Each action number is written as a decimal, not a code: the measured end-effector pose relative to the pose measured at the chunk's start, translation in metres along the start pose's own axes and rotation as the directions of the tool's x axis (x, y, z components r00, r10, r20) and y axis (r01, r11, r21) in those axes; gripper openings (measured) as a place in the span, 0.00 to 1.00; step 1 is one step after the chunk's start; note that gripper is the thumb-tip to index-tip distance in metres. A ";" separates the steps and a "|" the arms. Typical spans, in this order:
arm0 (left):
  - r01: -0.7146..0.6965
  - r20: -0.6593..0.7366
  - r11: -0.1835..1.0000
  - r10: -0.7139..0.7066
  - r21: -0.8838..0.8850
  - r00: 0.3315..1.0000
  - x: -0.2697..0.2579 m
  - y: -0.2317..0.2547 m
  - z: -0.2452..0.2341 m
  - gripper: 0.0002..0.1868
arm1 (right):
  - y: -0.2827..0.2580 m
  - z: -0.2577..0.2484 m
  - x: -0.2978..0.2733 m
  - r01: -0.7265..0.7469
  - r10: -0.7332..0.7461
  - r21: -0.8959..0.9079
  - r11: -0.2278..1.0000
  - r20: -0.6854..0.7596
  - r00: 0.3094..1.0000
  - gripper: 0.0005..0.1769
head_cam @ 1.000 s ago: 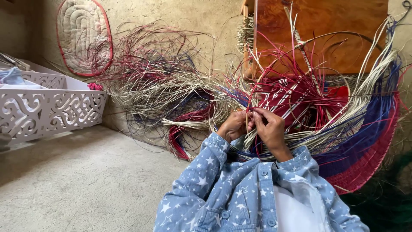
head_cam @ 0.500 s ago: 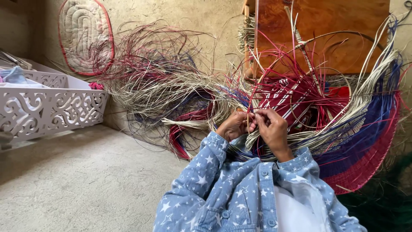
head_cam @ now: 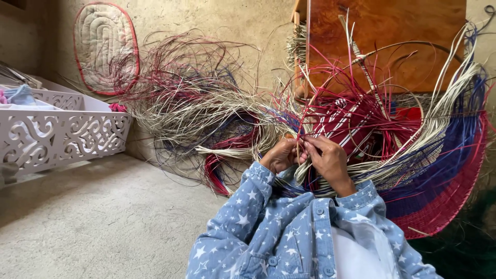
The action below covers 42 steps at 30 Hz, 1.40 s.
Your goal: Weaving colored fibers together to create a circular mat or basket base
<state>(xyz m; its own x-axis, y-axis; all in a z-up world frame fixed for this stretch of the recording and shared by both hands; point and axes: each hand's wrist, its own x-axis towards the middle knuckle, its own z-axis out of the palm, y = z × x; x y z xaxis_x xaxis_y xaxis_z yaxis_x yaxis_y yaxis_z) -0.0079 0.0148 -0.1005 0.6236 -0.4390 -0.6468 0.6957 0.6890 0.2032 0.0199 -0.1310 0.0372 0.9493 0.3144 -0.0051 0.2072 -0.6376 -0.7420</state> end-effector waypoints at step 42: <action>-0.770 0.156 0.330 0.863 0.546 0.481 -0.139 0.048 0.117 0.08 | -0.066 -0.038 0.013 0.057 -0.079 0.533 0.844 0.020 0.997 0.03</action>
<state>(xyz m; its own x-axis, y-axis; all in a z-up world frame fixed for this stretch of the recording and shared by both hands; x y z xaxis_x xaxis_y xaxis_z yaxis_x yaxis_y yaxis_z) -0.0193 0.0413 0.0856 0.9557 0.2936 -0.0208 -0.0559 0.2505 0.9665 0.0276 -0.1119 0.1114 0.9250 0.3779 0.0405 0.1027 -0.1457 -0.9840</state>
